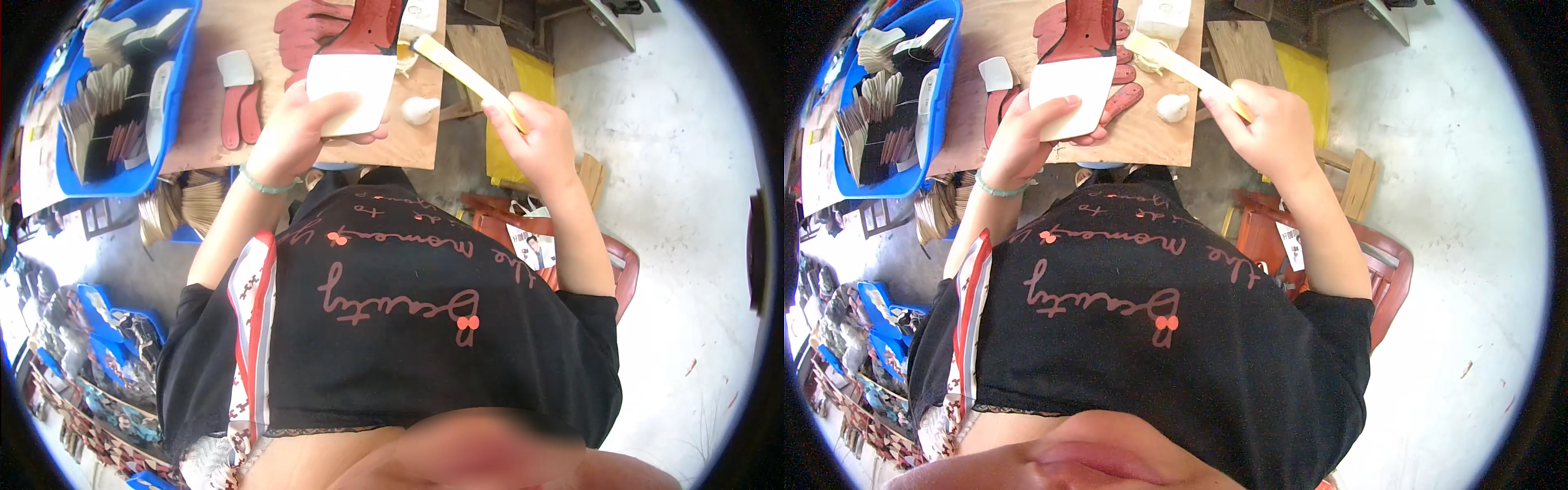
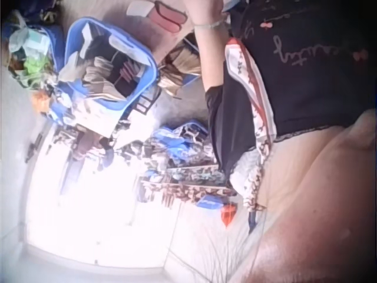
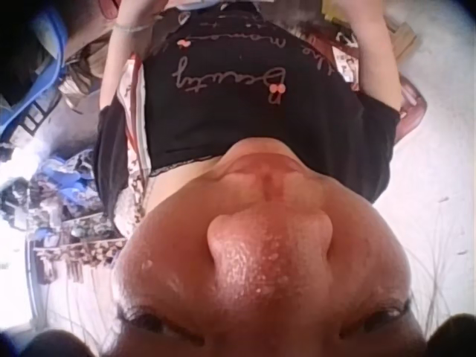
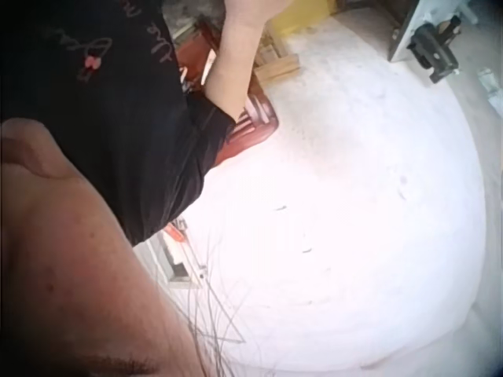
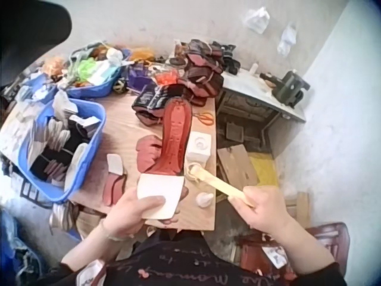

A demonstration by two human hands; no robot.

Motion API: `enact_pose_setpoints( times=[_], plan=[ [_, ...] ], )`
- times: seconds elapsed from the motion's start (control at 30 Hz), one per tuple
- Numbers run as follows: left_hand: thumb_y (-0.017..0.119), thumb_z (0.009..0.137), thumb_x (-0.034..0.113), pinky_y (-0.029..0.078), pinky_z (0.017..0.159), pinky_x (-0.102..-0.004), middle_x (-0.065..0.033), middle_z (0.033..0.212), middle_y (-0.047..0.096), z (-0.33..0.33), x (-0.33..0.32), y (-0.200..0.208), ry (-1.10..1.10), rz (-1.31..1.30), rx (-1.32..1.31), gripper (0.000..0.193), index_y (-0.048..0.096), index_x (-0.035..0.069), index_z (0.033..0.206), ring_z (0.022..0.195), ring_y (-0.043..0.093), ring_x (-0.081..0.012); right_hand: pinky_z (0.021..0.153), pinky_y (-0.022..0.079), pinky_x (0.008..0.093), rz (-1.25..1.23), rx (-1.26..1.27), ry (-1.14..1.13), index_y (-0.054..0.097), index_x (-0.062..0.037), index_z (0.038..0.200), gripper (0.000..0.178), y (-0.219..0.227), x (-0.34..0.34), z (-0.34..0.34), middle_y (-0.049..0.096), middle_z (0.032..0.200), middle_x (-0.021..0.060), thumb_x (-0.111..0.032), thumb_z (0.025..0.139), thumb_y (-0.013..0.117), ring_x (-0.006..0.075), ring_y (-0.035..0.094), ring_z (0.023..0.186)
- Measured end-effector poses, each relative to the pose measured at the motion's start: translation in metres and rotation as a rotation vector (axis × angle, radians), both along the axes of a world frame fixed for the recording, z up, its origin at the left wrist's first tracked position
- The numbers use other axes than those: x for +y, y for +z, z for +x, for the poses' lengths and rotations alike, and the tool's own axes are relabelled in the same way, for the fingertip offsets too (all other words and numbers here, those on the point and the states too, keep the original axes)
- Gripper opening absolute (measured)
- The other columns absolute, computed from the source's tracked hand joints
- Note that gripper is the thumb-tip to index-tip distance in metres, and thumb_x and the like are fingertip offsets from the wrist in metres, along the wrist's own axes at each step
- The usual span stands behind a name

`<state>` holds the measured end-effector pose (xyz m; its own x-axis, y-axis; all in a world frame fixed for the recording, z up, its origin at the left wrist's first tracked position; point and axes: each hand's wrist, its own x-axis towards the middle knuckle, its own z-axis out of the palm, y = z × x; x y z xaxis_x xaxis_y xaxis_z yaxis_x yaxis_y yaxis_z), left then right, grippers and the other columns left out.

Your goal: The person applies glue to shoe sole components using a brush and presses padding pieces onto them.

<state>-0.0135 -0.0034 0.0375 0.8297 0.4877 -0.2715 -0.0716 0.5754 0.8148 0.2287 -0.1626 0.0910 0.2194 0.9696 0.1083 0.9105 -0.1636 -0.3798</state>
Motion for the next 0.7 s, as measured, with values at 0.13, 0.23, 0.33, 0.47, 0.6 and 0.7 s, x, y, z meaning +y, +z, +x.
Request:
enact_pose_setpoints(
  times=[0.13,0.23,0.33,0.47,0.6,0.7],
  plan=[
    [0.052,0.091,0.012,0.058,0.072,-0.0335,-0.0188,0.097,0.066,-0.008,-0.003,0.001,-0.045,0.027,-0.039,0.036,0.05,-0.01,0.12,0.081,0.07,-0.0282,0.048,0.041,0.0386,0.044,-0.057,0.008,0.063,-0.0094,0.071,0.026,-0.002,0.018,-0.025,0.057,0.058,0.0111,-0.031,0.085,0.066,0.0293,0.057,0.052],
    [0.05,0.091,0.013,0.058,0.072,-0.0327,-0.0196,0.099,0.067,-0.02,-0.004,0.004,0.01,-0.007,-0.077,0.037,0.051,-0.01,0.121,0.081,0.07,-0.0264,0.048,0.043,0.0384,0.05,-0.063,0.044,0.065,-0.0098,0.072,0.025,0.002,0.022,-0.038,0.059,0.06,0.0112,-0.032,0.084,0.066,0.0296,0.058,0.054],
    [0.053,0.091,0.013,0.058,0.07,-0.0332,-0.0224,0.097,0.067,-0.035,-0.003,0.01,0.029,0.011,-0.102,0.037,0.05,-0.011,0.119,0.08,0.07,-0.0277,0.046,0.035,0.0383,0.079,-0.013,0.079,0.053,-0.0045,0.064,0.036,-0.001,0.016,-0.046,0.048,0.053,0.0137,-0.029,0.088,0.066,0.0299,0.048,0.048],
    [0.055,0.091,0.014,0.058,0.068,-0.0327,-0.0215,0.097,0.067,-0.054,-0.005,0.009,0.027,0.011,-0.112,0.038,0.05,-0.011,0.12,0.079,0.07,-0.0265,0.05,0.045,0.038,-0.025,-0.008,0.088,0.069,-0.0121,0.073,0.024,0.015,0.016,-0.065,0.062,0.063,0.0097,-0.033,0.085,0.065,0.0292,0.06,0.056],
    [0.057,0.09,0.016,0.058,0.067,-0.0323,-0.0208,0.095,0.067,-0.071,-0.008,0.002,0.018,-0.019,-0.097,0.04,0.051,-0.01,0.119,0.077,0.07,-0.0255,0.051,0.045,0.0374,-0.036,-0.071,0.11,0.07,-0.0132,0.074,0.022,0.016,0.015,-0.077,0.062,0.063,0.0088,-0.031,0.085,0.065,0.028,0.06,0.056],
    [0.059,0.089,0.018,0.059,0.068,-0.0321,-0.0207,0.095,0.067,-0.08,-0.006,-0.002,-0.035,-0.003,-0.095,0.041,0.052,-0.01,0.118,0.077,0.07,-0.025,0.05,0.044,0.0376,0.038,-0.157,0.121,0.069,-0.0129,0.073,0.02,0.014,0.017,-0.08,0.061,0.061,0.0092,-0.03,0.084,0.066,0.0271,0.06,0.054]
  ],
)
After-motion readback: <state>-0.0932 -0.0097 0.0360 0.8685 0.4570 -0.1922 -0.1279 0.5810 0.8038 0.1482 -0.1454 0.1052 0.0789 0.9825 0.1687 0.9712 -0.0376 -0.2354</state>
